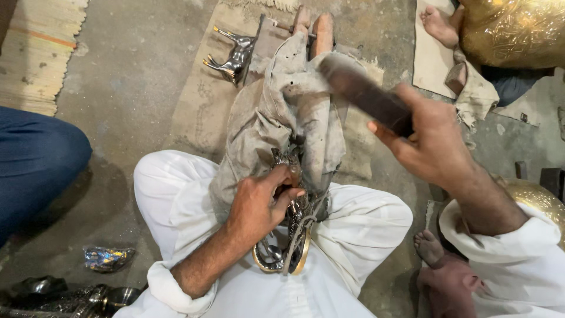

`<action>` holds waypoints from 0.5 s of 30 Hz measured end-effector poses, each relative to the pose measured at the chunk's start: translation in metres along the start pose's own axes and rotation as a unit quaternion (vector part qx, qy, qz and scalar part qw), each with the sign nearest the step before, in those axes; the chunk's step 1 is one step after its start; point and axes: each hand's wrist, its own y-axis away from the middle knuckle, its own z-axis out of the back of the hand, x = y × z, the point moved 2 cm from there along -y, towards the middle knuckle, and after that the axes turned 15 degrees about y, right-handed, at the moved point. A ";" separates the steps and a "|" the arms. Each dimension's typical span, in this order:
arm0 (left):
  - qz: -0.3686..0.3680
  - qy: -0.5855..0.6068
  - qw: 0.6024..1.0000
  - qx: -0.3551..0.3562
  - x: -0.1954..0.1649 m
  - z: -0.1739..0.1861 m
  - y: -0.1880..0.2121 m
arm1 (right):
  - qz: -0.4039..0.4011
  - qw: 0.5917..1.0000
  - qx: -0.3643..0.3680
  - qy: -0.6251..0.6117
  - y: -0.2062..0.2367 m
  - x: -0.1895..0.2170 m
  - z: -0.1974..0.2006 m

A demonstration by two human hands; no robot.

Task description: The person sits cross-legged on the floor holding an ornate metal animal figurine against a cloth-covered form on their lap. They position a small punch against the figurine's surface and strike it with a wooden mallet, repeatedly repositioning the punch to work different spots, and at times rotate the figurine to reach other areas.

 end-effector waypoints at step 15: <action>-0.023 -0.033 0.999 0.019 -0.007 0.001 0.000 | 0.096 0.987 0.000 0.132 0.006 -0.002 0.000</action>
